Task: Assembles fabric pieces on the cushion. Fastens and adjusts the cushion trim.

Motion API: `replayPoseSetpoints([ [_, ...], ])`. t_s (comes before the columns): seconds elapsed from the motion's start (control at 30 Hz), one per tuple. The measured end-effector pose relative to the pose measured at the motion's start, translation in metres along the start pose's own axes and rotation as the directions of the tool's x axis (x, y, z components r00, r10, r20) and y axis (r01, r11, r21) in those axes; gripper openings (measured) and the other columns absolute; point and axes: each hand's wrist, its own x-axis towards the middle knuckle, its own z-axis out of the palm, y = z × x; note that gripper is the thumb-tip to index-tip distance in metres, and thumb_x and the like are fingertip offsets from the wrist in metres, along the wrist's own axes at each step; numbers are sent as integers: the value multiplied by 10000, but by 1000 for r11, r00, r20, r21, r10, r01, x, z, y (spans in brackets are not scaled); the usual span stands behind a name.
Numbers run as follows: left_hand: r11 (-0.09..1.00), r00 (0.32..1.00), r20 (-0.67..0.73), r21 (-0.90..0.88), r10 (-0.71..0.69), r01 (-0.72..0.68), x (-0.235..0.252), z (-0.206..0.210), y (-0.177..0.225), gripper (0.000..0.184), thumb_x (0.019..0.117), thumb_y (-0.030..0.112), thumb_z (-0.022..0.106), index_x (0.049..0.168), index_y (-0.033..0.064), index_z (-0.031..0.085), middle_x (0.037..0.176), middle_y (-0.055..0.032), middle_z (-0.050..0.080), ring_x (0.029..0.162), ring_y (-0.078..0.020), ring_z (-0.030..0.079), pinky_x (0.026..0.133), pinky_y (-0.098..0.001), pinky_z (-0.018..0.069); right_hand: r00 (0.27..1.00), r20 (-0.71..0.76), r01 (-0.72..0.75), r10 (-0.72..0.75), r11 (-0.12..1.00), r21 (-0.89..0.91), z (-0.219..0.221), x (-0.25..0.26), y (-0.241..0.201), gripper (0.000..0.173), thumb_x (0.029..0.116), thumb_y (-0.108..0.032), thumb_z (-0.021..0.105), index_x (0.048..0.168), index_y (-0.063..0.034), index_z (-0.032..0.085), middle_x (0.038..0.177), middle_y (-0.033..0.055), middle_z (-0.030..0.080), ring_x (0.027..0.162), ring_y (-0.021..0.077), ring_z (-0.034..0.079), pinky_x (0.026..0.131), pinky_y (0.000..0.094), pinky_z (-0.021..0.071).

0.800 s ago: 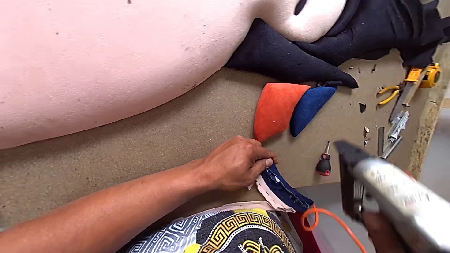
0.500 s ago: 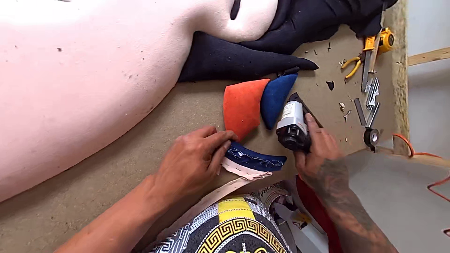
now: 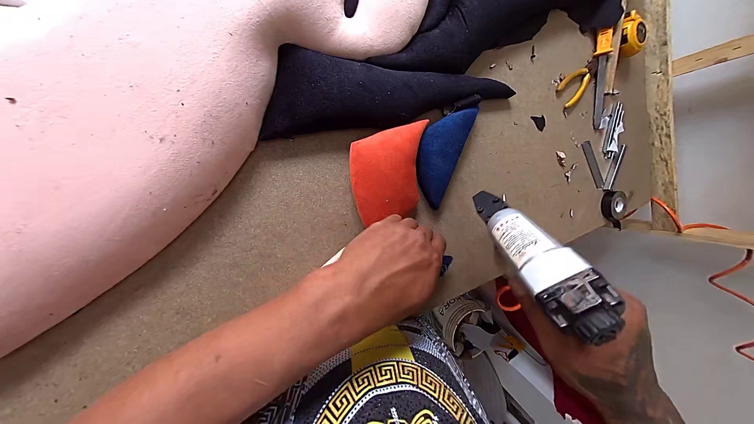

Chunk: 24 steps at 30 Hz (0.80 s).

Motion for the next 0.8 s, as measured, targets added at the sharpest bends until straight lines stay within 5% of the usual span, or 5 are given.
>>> replayPoseSetpoints([
  [0.1,999,989,145,-20,-32,35,8,-1,3,272,1020,334,526,1095,125,683,900,-33,669,870,-216,679,711,-383,554,1000,25,4,-5,1000,27,0,-14,2,457,911,-421,701,1237,-100,709,991,19,762,919,16,707,806,215,594],
  [0.2,999,979,200,-37,31,-24,10,-1,-4,282,1007,372,551,1037,146,717,874,-11,675,857,-198,670,727,-393,542,998,41,-45,41,994,104,-6,-32,2,440,920,-406,714,1240,-105,690,1049,0,756,988,-7,697,878,194,586],
  [0.33,991,927,371,-133,62,-13,18,-8,-12,254,1013,389,566,1002,178,706,840,7,659,785,-185,662,667,-426,548,985,125,-149,123,961,233,-17,-58,3,380,932,-295,732,1191,-18,711,1096,74,762,1046,102,721,940,293,603],
  [0.6,951,901,398,-305,173,-48,20,-14,-30,229,990,444,611,1017,239,707,754,80,643,719,-95,635,656,-372,534,943,266,-251,199,952,175,-40,-51,-23,373,982,-273,677,1151,56,725,1011,198,765,937,232,746,898,346,591],
  [0.8,958,879,448,-286,161,-30,21,-13,-27,270,999,473,576,941,237,694,695,75,609,682,-105,619,612,-375,500,960,254,-168,115,966,197,-43,-39,-25,314,952,-232,703,1145,16,706,982,155,773,918,183,746,875,280,585],
])
